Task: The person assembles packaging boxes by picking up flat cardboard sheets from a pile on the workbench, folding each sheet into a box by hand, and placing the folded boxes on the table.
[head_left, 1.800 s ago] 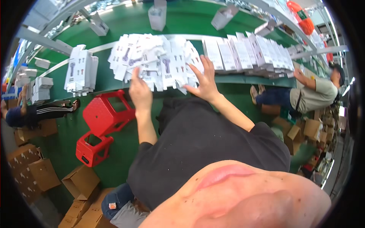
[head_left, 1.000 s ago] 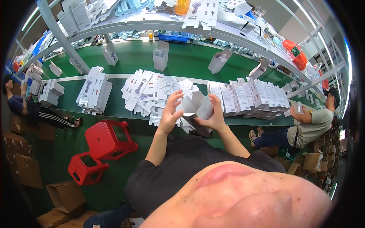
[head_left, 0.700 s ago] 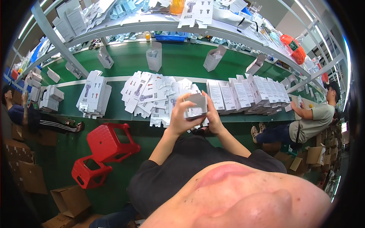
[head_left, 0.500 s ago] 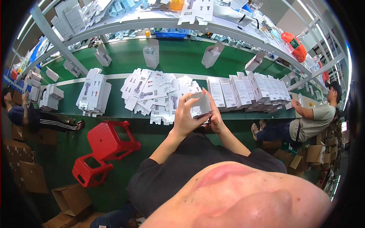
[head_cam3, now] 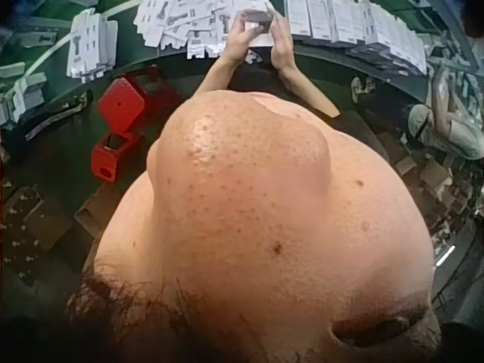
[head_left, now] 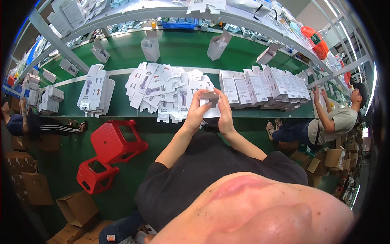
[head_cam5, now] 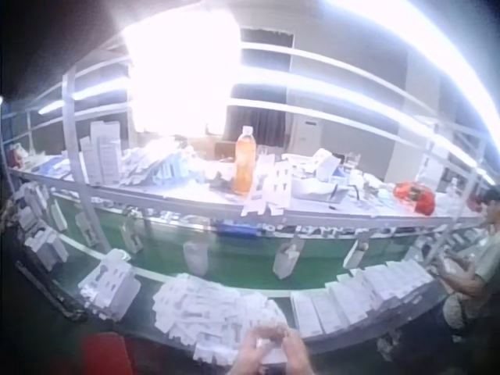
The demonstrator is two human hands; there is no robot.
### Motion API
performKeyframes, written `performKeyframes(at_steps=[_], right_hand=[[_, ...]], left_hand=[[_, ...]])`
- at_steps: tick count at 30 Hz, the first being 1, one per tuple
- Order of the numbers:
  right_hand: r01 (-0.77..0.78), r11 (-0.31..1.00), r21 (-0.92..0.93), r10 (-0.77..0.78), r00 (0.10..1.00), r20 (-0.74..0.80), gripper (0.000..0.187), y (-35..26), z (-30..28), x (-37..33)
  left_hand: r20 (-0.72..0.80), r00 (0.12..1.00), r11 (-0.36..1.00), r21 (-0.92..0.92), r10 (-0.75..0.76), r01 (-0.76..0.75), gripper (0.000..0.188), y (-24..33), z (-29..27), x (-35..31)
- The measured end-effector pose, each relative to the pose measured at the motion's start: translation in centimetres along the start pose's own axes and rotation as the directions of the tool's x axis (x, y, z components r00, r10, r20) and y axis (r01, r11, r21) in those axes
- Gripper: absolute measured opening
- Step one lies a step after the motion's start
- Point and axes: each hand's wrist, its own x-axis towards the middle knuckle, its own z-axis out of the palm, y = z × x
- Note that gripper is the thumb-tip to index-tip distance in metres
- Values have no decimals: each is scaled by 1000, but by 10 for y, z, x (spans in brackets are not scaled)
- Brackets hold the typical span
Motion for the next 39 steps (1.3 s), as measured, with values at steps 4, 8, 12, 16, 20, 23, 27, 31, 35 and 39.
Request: performKeyframes(at_steps=[4, 8, 12, 16, 20, 23, 27, 31, 35, 39], right_hand=[[-107, 994, -32, 106, 994, -34, 43, 7, -7, 1], [-214, 975, 66, 214, 977, 14, 42, 11, -22, 6], [-143, 986, 88, 139, 989, 51, 48, 19, -29, 7], [-347, 917, 198, 355, 935, -9, 52, 4, -27, 6], [-362, 908, 213, 389, 916, -97, 48, 8, -23, 4], [-373, 909, 184, 401, 904, -151, 40, 12, -29, 7], [-293, 856, 425, 365, 926, -98, 38, 18, -43, 8], [-240, 964, 110, 255, 956, -144, 42, 6, -35, 3], [-190, 963, -193, 175, 981, -88, 41, -2, -32, 7], [-220, 973, -70, 218, 975, -33, 37, 4, -35, 8]], left_hand=[[-6, 1000, 998, 69, 17, -17, 41, -8, 4, -1], [70, 985, 925, 341, 156, -171, 45, -2, 11, 1], [-36, 996, 964, 256, 78, -66, 46, -6, 12, 8], [-29, 993, 946, 309, 114, -99, 45, -1, 26, 6], [-33, 997, 947, 318, 63, -49, 44, -9, 26, 7], [26, 999, 942, 334, 35, -42, 43, -19, 20, 9], [266, 951, 947, 233, 156, -221, 32, -26, 7, 11], [282, 952, 876, 421, 121, -236, 23, -16, 12, 9], [237, 969, 853, 490, 66, -178, 28, -15, 9, 4], [236, 972, 850, 507, 25, -145, 44, -11, 3, 0]])
